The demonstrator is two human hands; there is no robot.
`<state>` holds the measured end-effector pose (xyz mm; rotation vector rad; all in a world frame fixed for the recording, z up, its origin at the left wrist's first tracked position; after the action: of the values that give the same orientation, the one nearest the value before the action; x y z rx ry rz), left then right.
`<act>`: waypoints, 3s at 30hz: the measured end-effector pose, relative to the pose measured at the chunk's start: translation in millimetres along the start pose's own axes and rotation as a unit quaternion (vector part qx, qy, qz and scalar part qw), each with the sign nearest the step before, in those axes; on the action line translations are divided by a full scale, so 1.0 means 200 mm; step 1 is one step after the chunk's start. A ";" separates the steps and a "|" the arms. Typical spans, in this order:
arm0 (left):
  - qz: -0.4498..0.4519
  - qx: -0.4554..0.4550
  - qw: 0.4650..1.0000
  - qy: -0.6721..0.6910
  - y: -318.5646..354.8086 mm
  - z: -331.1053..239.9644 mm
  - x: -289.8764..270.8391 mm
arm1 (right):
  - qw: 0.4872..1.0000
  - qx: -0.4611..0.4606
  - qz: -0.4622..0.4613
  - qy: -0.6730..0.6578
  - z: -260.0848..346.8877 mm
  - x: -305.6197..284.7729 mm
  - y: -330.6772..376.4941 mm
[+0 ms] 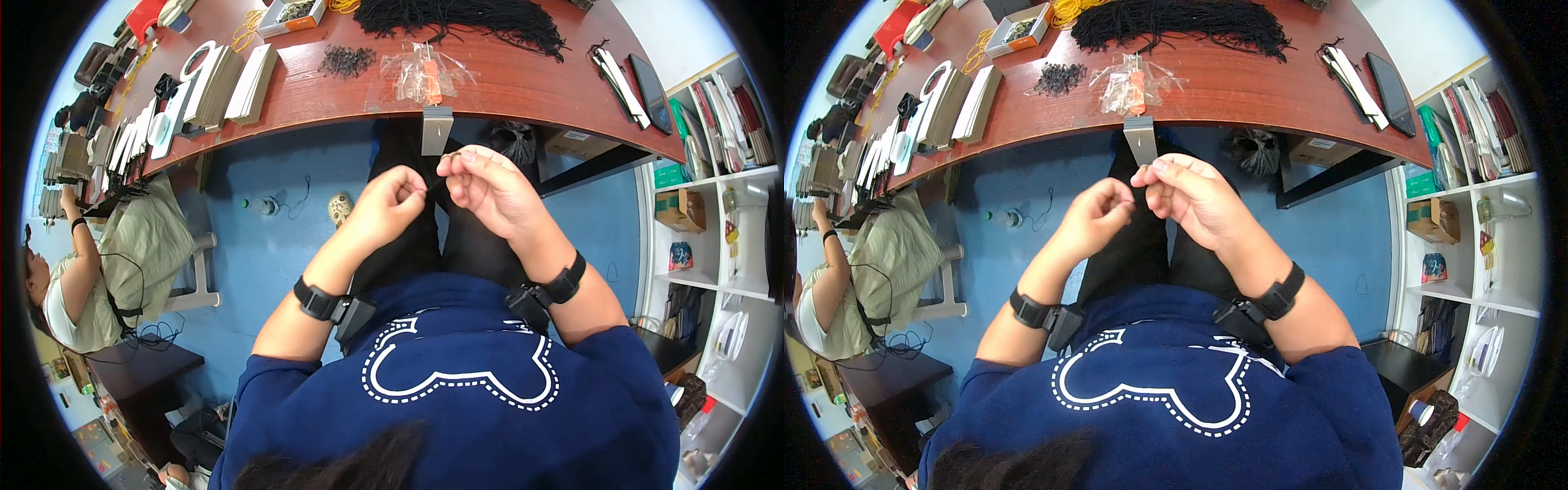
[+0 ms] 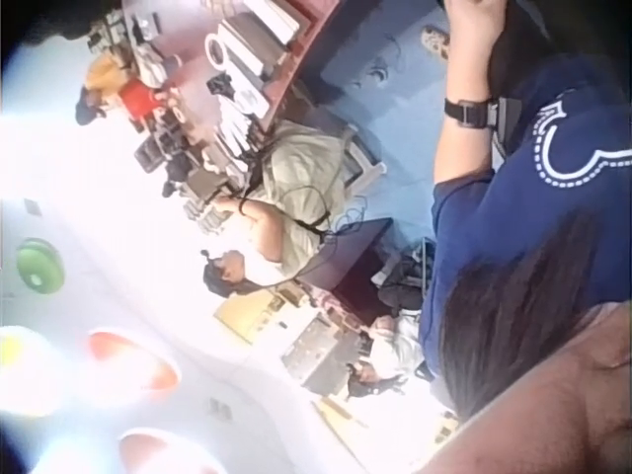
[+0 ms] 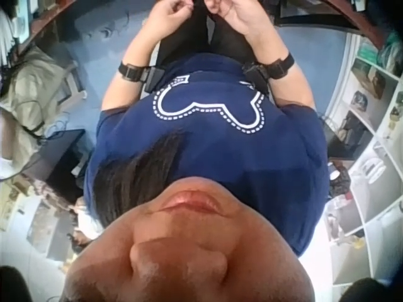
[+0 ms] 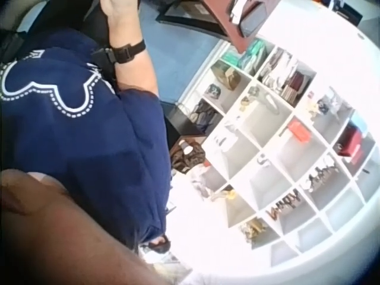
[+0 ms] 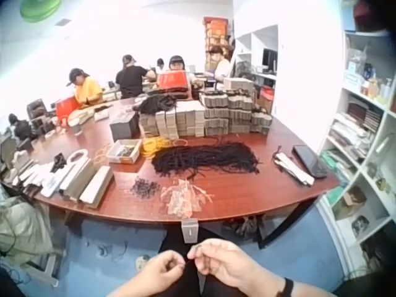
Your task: Assembling small black elastic bands and plastic components at a workshop production table.
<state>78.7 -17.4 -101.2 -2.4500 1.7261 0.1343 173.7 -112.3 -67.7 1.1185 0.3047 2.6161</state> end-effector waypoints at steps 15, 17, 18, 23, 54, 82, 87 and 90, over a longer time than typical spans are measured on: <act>0.067 -0.024 0.997 -0.033 -0.05 0.12 0.07 | 0.984 -0.112 -0.067 0.119 0.03 -0.02 -0.07; 0.067 -0.020 0.997 -0.027 -0.06 0.12 0.07 | 0.983 -0.108 -0.094 0.114 0.04 -0.03 -0.09; 0.064 -0.015 0.998 -0.022 -0.06 0.12 0.07 | 0.981 -0.104 -0.119 0.111 0.04 -0.05 -0.10; 0.074 0.024 0.981 -0.179 -0.08 0.04 0.02 | 0.978 -0.089 -0.138 0.127 -0.01 -0.12 -0.14; -0.215 0.137 0.960 -0.115 -0.15 -0.22 -0.05 | 0.945 -0.222 -0.174 0.168 -0.01 -0.04 -0.01; -0.072 0.015 0.984 0.161 -0.20 -0.16 -0.03 | 0.936 -0.044 -0.194 0.291 0.11 -0.07 0.02; -0.045 0.020 0.979 0.198 -0.18 -0.24 0.03 | 0.925 -0.031 -0.187 0.328 0.15 -0.04 0.07; -0.054 0.012 0.922 0.384 -0.14 -0.25 0.05 | 0.922 0.006 -0.170 0.347 0.14 -0.02 0.10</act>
<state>109.0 -26.3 -51.2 -2.7649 1.7743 -0.9794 193.5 -129.6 -46.3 0.0701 0.5930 2.5816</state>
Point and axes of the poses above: each hand's wrist, its own y-axis away from the middle knuckle, its own x-axis out of the palm, z = x × y, the point moved 7 cm from there along -y, towards the middle knuckle, and after that the axes turned 12 degrees about x, right-handed, at the moved point
